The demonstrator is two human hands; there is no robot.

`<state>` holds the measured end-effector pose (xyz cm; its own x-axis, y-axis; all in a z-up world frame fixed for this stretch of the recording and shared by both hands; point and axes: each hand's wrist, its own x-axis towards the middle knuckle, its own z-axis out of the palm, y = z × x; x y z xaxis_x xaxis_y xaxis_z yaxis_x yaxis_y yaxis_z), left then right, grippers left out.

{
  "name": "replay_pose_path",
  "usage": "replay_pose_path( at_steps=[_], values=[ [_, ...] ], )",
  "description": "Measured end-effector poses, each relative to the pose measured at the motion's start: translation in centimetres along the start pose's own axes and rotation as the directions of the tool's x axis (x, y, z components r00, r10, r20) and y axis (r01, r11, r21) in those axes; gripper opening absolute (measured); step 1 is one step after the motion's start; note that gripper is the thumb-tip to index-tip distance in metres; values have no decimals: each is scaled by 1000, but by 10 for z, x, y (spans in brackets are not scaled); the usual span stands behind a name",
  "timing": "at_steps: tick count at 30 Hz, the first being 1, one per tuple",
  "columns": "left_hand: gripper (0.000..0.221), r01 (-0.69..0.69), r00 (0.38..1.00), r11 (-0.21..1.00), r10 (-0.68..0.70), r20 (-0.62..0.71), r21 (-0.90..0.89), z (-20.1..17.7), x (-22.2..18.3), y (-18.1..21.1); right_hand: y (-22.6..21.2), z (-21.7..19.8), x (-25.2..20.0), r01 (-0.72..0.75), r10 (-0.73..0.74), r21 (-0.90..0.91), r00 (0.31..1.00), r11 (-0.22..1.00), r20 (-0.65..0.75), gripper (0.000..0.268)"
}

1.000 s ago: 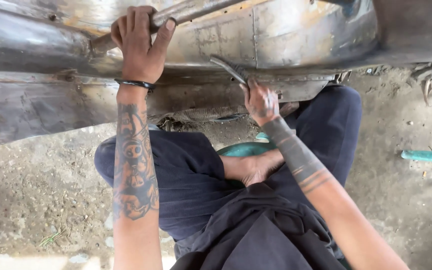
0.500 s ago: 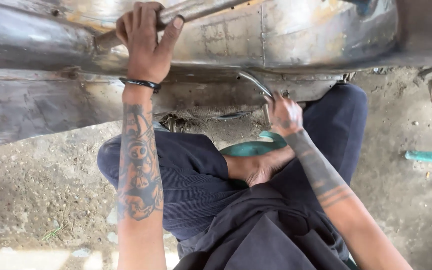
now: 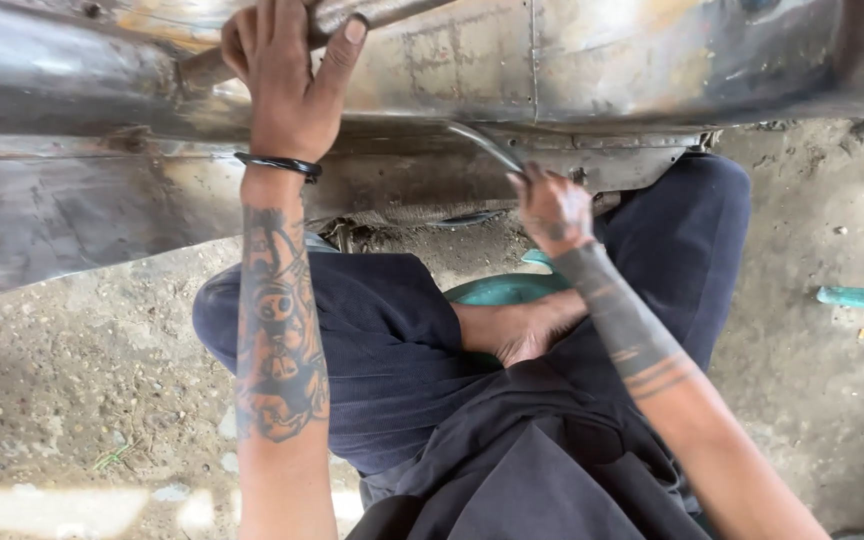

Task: Brushing and scraping the interior of a metal vehicle frame to prepare the surface by removing rust or debris.

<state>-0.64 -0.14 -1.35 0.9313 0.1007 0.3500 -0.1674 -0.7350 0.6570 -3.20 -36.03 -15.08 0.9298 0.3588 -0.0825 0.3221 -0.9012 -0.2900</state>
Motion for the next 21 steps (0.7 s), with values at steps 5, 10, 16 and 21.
replay_pose_path(
  at_steps=[5, 10, 16, 21],
  values=[
    [61, -48, 998, 999, 47, -41, -4, -22, 7, 31, 8, -18, -10, -105, 106, -83, 994, 991, 10, 37],
    [66, -31, 999, 999, 31, -14, 4, 3, -9, -17, -12, -20, 10, -72, 74, 53, 997, 996, -31, 34],
    [66, 3, 1000, 1000, -3, -25, -10, -17, 10, 21, 21, -32, -23, -50, 50, 1, 997, 999, -61, 30],
    [52, -69, 995, 998, 68, -73, -6, -17, 5, 24, 6, 1, 1, 36, -37, -97, 999, 995, -16, 39]
  ],
)
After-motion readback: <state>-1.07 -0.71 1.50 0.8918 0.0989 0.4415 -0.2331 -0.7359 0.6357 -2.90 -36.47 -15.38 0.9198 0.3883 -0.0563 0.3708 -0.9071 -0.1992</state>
